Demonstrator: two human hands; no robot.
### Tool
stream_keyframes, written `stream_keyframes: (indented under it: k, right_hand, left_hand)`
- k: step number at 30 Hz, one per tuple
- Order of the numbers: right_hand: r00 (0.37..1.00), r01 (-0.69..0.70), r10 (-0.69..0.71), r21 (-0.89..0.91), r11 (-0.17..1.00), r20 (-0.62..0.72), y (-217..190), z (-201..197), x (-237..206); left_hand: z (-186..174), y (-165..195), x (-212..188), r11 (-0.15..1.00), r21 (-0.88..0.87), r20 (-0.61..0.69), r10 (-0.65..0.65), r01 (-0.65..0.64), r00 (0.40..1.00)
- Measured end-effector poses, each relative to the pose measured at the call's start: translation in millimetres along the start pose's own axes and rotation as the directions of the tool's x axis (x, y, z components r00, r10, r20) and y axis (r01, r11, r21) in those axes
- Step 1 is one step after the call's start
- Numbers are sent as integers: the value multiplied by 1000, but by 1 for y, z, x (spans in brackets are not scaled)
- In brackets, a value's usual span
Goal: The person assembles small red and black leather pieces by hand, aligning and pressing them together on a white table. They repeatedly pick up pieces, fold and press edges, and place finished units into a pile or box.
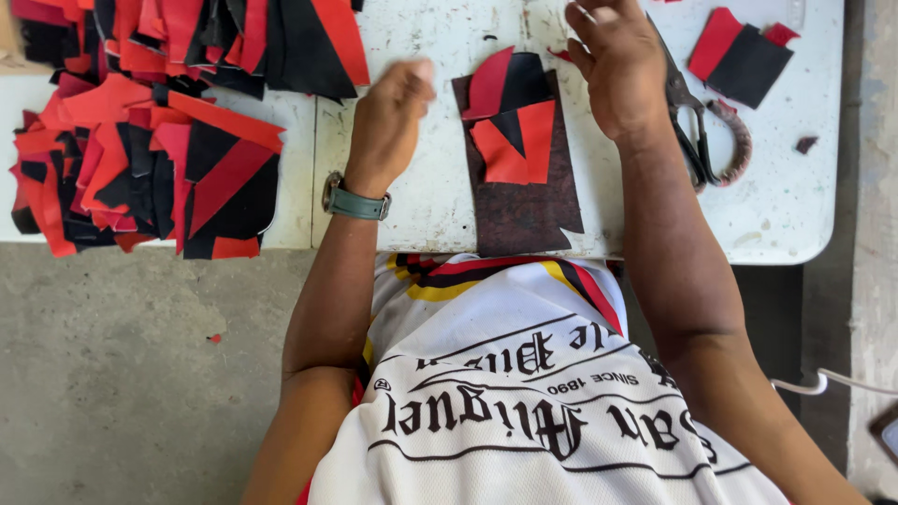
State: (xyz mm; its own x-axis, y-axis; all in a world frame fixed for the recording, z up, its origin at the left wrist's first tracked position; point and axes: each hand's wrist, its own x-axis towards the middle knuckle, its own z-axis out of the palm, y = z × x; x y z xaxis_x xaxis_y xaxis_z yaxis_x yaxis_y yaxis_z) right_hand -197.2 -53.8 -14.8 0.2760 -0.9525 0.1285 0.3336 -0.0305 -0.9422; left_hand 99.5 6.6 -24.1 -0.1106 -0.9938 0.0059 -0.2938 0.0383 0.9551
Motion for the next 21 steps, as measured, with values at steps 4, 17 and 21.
stream_keyframes:
  k: [4, 17, 21]
  right_hand:
    - [999, 0, -8, 185, 983, 42, 9, -4, 0]
    - [985, 154, -128, 254, 955, -115, 77, 21, -18]
    - [988, 142, -118, 264, 954, -104, 74, 17, -14]
  left_hand:
    - [37, 0, 3, 669, -675, -249, 192, -313, 949]
    - [107, -14, 19, 811, -510, -349, 111, -288, 931]
    - [106, -12, 20, 803, -527, -331, 110, -280, 937]
